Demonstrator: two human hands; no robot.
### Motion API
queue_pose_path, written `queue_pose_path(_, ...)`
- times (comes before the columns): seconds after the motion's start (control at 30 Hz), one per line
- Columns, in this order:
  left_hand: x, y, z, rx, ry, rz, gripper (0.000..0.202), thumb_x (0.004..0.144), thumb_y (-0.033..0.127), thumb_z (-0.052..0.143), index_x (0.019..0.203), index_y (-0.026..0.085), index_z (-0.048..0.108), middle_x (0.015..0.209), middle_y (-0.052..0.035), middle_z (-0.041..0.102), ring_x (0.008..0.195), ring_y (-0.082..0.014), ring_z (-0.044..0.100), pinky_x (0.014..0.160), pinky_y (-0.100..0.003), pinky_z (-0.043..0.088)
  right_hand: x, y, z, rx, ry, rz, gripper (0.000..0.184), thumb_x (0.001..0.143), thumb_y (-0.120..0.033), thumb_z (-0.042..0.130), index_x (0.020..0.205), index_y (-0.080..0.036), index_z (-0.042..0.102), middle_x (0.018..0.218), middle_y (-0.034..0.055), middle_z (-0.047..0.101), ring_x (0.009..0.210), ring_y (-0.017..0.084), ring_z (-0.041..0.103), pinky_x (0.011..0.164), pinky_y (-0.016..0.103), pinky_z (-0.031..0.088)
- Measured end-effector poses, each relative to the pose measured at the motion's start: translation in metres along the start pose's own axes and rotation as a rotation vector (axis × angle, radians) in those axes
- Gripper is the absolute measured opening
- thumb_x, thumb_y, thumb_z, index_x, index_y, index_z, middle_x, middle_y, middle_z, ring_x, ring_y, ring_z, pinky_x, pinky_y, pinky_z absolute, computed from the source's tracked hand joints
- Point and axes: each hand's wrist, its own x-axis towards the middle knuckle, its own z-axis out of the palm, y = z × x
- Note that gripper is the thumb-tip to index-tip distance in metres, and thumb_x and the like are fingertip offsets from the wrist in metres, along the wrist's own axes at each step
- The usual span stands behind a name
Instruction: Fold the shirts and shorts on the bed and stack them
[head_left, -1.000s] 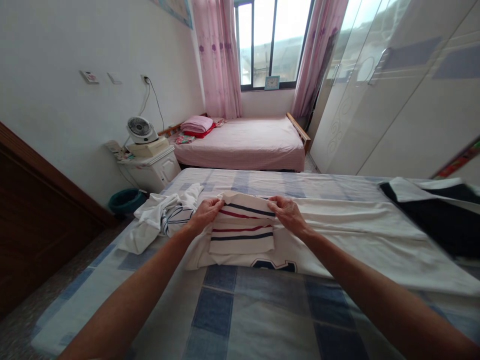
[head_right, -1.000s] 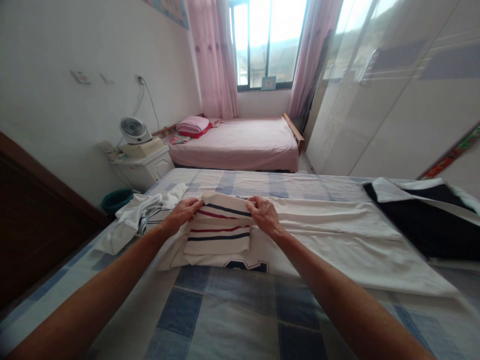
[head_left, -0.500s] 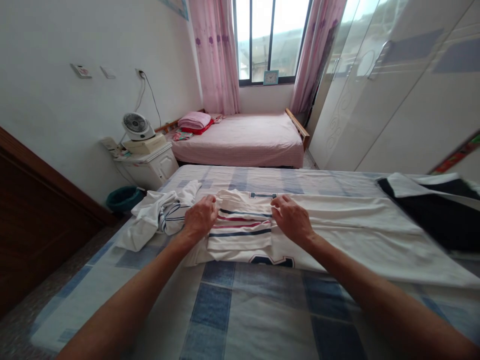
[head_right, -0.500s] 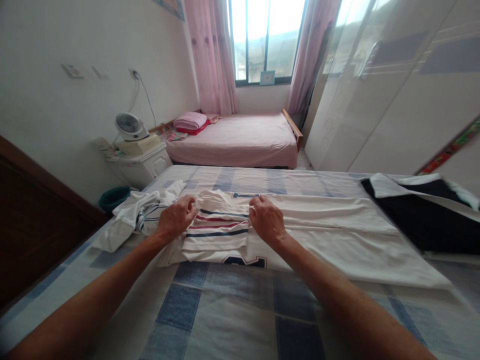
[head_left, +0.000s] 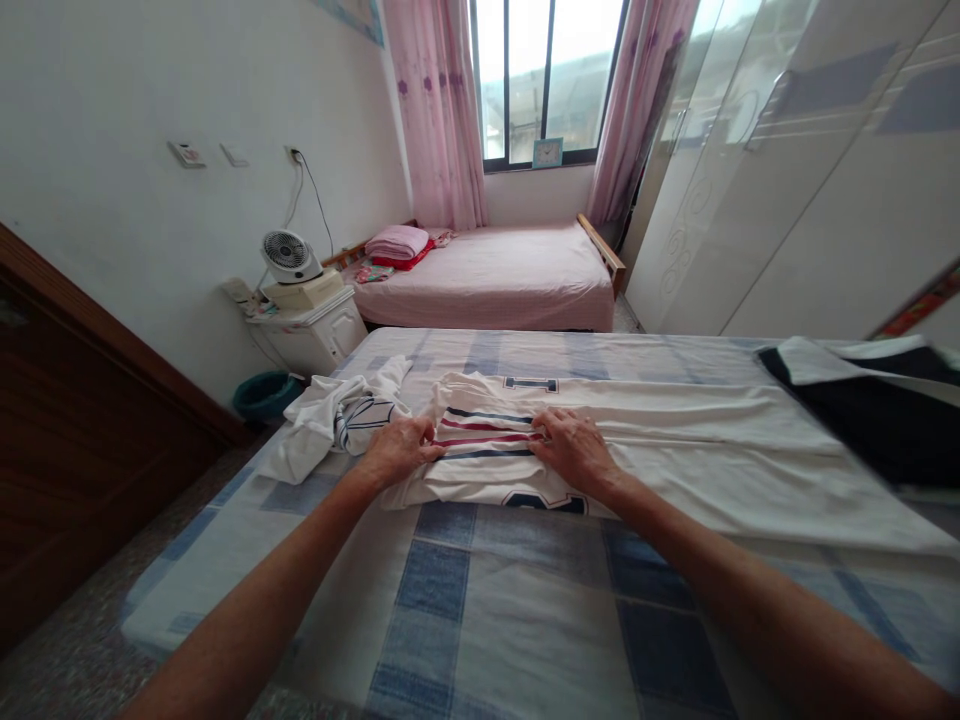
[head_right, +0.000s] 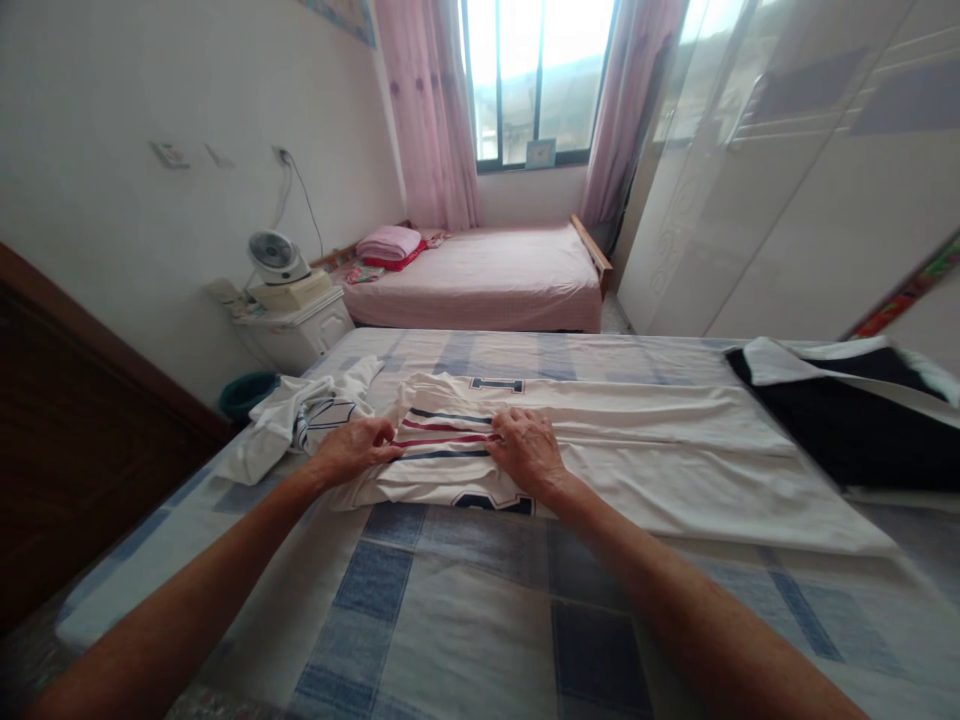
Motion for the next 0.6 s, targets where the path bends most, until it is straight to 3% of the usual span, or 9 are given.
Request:
queue_pose_path(0.2,0.000,-0.008,0.007,-0.115,0.046,0.048,0.031,0.073,0.043,0.060,0.094,0.021,0.064,0.083,-0.0024,0.065,0.074,-0.0171,0.059,0.061,-0.025,0.037,-0.003,0.001,0.001,0.027,0.006,0.003,0.010,0.079,-0.030,0.060,0.082,-0.021,0.061,0.095,0.0054,0.063,0.095,0.022,0.052,0.077,0.031,0.032)
queue_pose_path(0.37,0.001,-0.011,0.010,-0.220,0.034,0.090,0.033,0.071,0.042,0.061,0.095,0.019,0.063,0.076,-0.0006,0.062,0.070,-0.0156,0.057,0.060,-0.024,0.038,-0.005,0.006,0.008,0.083,0.078,-0.123,0.005,0.079,-0.024,0.058,0.082,-0.020,0.060,0.085,0.0040,0.064,0.091,0.021,0.053,0.081,0.032,0.033)
queue_pose_path(0.47,-0.005,-0.008,0.005,-0.261,0.019,0.085,0.035,0.073,0.039,0.058,0.101,0.019,0.062,0.069,0.0017,0.059,0.065,-0.0153,0.056,0.058,-0.024,0.037,-0.007,0.010,0.009,0.167,0.114,-0.170,0.003,0.079,-0.023,0.057,0.082,-0.021,0.059,0.082,0.0027,0.064,0.088,0.019,0.055,0.084,0.032,0.034)
queue_pose_path(0.6,-0.015,-0.003,-0.009,-0.257,0.134,0.102,0.034,0.076,0.036,0.056,0.106,0.020,0.059,0.071,0.0018,0.061,0.067,-0.0155,0.057,0.062,-0.025,0.038,-0.007,0.013,0.002,0.256,0.201,-0.141,0.002,0.079,-0.022,0.058,0.081,-0.022,0.058,0.086,0.0023,0.066,0.089,0.019,0.056,0.086,0.031,0.036)
